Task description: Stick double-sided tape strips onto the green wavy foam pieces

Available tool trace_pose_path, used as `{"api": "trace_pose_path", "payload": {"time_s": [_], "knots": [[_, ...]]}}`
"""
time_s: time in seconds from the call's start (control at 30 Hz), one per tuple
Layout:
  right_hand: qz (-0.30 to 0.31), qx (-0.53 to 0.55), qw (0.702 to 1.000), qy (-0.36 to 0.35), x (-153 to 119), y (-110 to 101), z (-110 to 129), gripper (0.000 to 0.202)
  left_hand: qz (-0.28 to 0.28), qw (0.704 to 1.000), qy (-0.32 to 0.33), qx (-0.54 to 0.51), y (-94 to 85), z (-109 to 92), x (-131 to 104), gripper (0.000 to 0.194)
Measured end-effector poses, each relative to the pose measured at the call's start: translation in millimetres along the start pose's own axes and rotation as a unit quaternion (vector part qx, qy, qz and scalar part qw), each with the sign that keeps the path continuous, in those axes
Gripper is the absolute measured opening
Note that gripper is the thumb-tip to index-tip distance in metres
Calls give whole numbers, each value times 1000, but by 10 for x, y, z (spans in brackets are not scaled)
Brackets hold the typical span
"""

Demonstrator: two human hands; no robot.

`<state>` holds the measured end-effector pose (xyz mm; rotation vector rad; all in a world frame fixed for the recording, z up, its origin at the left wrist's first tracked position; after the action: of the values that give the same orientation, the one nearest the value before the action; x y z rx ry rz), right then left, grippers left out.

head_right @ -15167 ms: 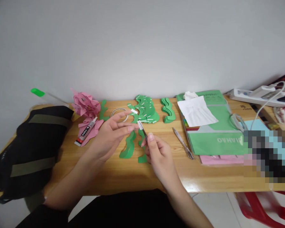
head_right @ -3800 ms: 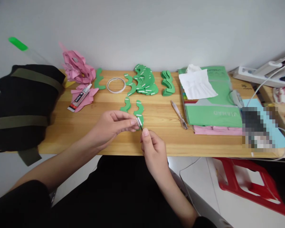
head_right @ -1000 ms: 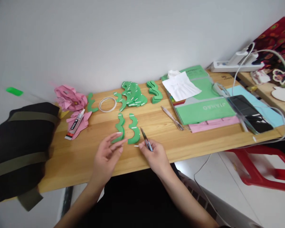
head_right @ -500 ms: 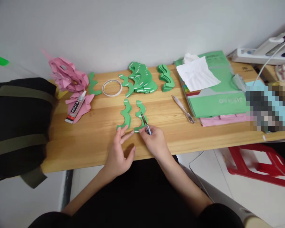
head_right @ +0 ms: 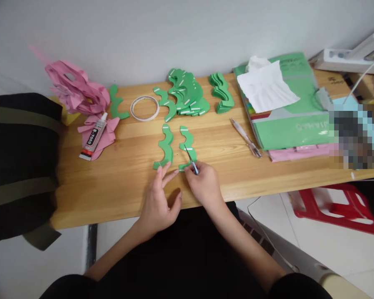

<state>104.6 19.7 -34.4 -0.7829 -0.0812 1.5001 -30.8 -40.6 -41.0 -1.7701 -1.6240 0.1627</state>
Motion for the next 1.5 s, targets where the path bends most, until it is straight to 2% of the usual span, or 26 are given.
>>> {"api": "trace_pose_path", "payload": {"time_s": [0.23, 0.43, 0.6, 0.73, 0.87, 0.97, 1.07, 1.17, 1.33, 1.5], "knots": [[-27, -42, 999, 4, -21, 13, 30, 14, 23, 999, 37, 8, -3, -12, -6, 91], [-35, -92, 995, -6, -38, 7, 59, 16, 61, 989, 46, 123, 40, -31, -20, 95], [-52, -147, 987, -41, -19, -3, 62, 25, 57, 984, 57, 160, 78, -41, -25, 92], [-61, -130, 989, -42, 49, -85, 10, 29, 49, 988, 43, 141, 70, -37, -8, 94], [-36, -96, 993, -52, 91, -211, -45, 21, 31, 999, 4, 39, 41, -38, 17, 89], [-13, -33, 998, -56, 79, -269, -55, 21, 8, 994, -42, -96, 21, -37, 46, 79], [29, 97, 994, -35, 49, -264, -23, 28, -5, 958, -94, -270, 2, -25, 103, 69], [79, 201, 976, 0, 20, -227, 48, 37, 13, 909, -126, -397, -17, -18, 167, 61], [121, 276, 953, 13, 1, -200, 151, 41, 58, 862, -181, -470, -31, -15, 184, 61], [110, 279, 954, 17, 17, -200, 148, 40, 71, 847, -198, -488, 4, -23, 177, 65]]}}
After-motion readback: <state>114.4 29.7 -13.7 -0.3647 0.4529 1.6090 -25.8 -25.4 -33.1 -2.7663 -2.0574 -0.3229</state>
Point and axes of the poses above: each hand's wrist, its own x-axis towards the middle knuckle, its own y-axis out of the palm, z = x × y, the point moved 3 cm from there along x, towards the middle knuckle, and after that the axes turned 5 degrees about -x, right-handed, at the moved point
